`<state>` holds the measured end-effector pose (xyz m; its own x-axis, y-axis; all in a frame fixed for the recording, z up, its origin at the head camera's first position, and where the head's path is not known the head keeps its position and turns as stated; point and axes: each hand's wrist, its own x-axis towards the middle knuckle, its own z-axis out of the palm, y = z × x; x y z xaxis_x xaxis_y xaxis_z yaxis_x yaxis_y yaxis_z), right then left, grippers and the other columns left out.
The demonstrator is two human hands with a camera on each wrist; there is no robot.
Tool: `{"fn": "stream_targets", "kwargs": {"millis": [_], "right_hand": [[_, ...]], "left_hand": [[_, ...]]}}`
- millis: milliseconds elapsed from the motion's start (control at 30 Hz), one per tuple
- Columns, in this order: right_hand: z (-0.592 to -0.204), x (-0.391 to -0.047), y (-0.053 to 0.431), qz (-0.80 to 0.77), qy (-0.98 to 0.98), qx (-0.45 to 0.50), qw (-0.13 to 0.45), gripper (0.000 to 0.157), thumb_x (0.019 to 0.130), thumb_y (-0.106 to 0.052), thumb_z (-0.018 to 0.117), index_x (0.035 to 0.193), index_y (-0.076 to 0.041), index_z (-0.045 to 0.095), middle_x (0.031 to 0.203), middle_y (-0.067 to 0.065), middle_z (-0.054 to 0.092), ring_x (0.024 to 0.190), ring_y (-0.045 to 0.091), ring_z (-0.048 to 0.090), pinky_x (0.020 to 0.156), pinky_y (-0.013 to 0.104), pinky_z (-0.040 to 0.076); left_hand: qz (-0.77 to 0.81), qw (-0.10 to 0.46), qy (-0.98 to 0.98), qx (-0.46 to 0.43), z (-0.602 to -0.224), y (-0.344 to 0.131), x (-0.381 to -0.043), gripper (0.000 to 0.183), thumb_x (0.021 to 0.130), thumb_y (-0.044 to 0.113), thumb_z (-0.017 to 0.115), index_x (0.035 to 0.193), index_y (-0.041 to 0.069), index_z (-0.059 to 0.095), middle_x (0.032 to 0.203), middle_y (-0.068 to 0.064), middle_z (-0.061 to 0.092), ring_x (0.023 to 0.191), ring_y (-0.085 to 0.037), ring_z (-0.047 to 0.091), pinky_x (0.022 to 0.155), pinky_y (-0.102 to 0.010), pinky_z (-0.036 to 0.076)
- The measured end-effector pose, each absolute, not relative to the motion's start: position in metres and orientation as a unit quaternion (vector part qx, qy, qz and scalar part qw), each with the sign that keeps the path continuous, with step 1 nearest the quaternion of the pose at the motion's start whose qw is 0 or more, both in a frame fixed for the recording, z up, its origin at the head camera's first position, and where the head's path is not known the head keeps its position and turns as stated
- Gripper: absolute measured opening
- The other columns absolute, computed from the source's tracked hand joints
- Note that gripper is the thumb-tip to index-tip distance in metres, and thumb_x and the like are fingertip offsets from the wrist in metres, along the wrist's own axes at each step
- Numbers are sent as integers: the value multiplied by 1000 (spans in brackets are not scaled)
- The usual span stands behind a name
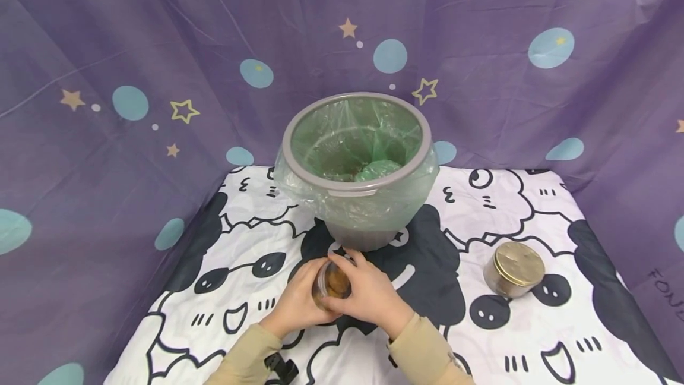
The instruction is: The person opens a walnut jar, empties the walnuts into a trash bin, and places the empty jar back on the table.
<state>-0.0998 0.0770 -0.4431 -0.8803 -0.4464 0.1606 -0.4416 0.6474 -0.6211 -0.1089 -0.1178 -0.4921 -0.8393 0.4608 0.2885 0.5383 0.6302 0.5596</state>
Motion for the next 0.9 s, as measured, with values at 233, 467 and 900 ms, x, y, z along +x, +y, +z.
{"fn": "stream_targets", "kwargs": {"millis": [233, 467, 900], "right_hand": [[-443, -100, 79, -328, 908, -260, -13, 70, 74, -43, 77, 136, -21, 52, 124, 7, 56, 102, 24, 61, 80, 43, 54], [-443, -102, 83, -325, 894, -309, -7, 72, 73, -31, 80, 137, -20, 50, 135, 14, 49, 118, 32, 53, 85, 46, 53], [-443, -106, 88, -354, 843, -404, -20, 77, 69, -16, 83, 138, -14, 49, 146, 15, 36, 133, 39, 36, 97, 49, 47]], "left_hand": [[-325, 67, -900, -284, -493, -117, -109, 89, 59, 35, 86, 134, 15, 44, 124, -1, 53, 119, -19, 49, 98, -39, 46], [-319, 74, -899, -290, -493, -117, -109, 91, 59, 34, 87, 135, 12, 43, 127, -4, 52, 120, -21, 49, 99, -40, 46], [-316, 68, -902, -287, -494, -117, -109, 93, 60, 37, 88, 136, 11, 41, 131, -6, 50, 121, -23, 49, 98, -42, 47]]}}
